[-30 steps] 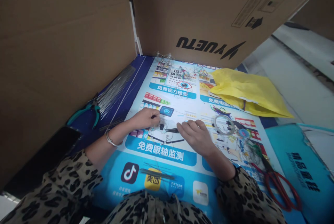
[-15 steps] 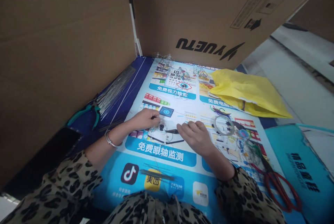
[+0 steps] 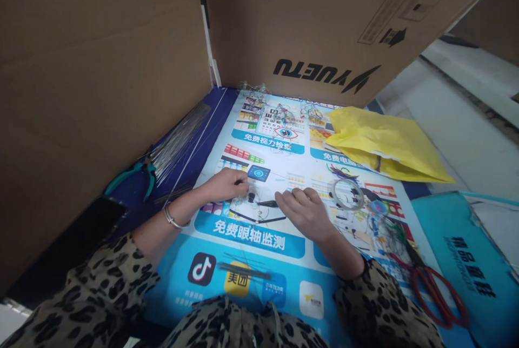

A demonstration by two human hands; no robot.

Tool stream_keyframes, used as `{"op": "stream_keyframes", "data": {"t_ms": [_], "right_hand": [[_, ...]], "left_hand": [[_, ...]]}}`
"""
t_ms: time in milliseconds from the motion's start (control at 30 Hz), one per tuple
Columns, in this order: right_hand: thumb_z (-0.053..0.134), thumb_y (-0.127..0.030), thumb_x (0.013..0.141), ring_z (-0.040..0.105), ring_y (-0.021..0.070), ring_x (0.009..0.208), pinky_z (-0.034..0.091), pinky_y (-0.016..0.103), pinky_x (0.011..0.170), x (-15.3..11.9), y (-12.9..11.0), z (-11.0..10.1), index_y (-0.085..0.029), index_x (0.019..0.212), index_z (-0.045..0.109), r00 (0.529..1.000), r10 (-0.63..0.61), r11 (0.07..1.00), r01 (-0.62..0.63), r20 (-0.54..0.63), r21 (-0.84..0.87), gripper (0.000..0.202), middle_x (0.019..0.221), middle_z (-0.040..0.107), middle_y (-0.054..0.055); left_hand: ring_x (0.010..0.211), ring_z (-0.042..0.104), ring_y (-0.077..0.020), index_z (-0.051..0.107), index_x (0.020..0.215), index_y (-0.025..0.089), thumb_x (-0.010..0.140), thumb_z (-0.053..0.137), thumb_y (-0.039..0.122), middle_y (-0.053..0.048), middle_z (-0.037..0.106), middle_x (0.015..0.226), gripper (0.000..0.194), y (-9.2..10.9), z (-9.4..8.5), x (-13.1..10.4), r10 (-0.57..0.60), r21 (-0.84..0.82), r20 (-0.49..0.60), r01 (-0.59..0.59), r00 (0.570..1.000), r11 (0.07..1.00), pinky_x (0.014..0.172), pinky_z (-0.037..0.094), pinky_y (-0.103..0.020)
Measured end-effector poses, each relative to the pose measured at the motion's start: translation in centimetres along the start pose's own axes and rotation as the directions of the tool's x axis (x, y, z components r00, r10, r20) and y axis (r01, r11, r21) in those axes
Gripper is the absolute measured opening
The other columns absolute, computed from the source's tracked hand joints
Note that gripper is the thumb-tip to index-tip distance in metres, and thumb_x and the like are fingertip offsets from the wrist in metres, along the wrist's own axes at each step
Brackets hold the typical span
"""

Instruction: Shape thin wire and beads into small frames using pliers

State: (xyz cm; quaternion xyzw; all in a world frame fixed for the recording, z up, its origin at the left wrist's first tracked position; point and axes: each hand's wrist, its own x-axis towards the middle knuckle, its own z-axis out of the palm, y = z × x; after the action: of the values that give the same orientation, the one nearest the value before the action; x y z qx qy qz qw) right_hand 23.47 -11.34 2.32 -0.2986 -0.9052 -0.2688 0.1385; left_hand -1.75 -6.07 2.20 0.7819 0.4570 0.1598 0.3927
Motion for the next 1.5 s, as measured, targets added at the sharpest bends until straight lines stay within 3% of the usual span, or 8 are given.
{"op": "stream_keyframes", "data": {"t_ms": [400, 800, 1167, 1500], "right_hand": [[0.043, -0.013, 0.090, 0.045, 0.0162, 0.080, 0.029, 0.034, 0.072, 0.1, 0.0, -0.1, -0.026, 0.097, 0.056, 0.999, 0.007, 1.000, -0.007, 0.040, -0.006, 0.020, 0.084, 0.059, 0.000], [0.051, -0.011, 0.086, 0.045, 0.0144, 0.076, 0.029, 0.033, 0.069, 0.0, 0.2, 0.3, -0.019, 0.096, 0.059, 0.998, 0.011, 0.999, -0.009, -0.068, 0.034, 0.014, 0.079, 0.062, 0.001], [0.052, -0.014, 0.086, 0.046, 0.0137, 0.075, 0.027, 0.033, 0.070, -0.5, -0.1, 1.6, -0.020, 0.092, 0.063, 0.980, 0.200, 0.960, -0.198, 0.011, 0.198, 0.014, 0.072, 0.061, 0.000], [0.053, -0.011, 0.083, 0.045, 0.0150, 0.075, 0.027, 0.032, 0.070, -0.4, -0.2, 2.2, -0.020, 0.090, 0.065, 0.953, 0.299, 0.921, -0.301, 0.047, 0.249, 0.017, 0.074, 0.063, 0.001]], "left_hand": [[0.054, 0.048, -0.0082, 0.054, 0.062, 0.015, 0.076, 0.048, 0.022, 0.003, 0.056, 0.056, 0.016, 0.1, -0.1, 0.0, 0.003, 0.036, 0.003, -0.003, 1.000, 0.999, 0.051, 0.032, -0.018], [0.054, 0.047, -0.0083, 0.053, 0.062, 0.015, 0.075, 0.049, 0.022, 0.003, 0.054, 0.056, 0.016, 0.0, -0.1, 0.0, 0.011, 0.040, -0.005, -0.011, 1.000, 0.999, 0.051, 0.031, -0.018], [0.054, 0.045, -0.0087, 0.051, 0.062, 0.015, 0.079, 0.047, 0.022, 0.004, 0.051, 0.055, 0.019, 0.2, -0.5, -0.1, 0.061, 0.136, 0.009, -0.061, 0.998, 0.989, 0.052, 0.030, -0.020], [0.077, 0.054, -0.0135, 0.059, 0.080, 0.018, 0.082, 0.052, 0.029, 0.000, 0.057, 0.081, 0.013, -0.1, -0.7, -0.2, 0.160, 0.295, 0.001, -0.154, 0.987, 0.943, 0.069, 0.040, -0.023]]}}
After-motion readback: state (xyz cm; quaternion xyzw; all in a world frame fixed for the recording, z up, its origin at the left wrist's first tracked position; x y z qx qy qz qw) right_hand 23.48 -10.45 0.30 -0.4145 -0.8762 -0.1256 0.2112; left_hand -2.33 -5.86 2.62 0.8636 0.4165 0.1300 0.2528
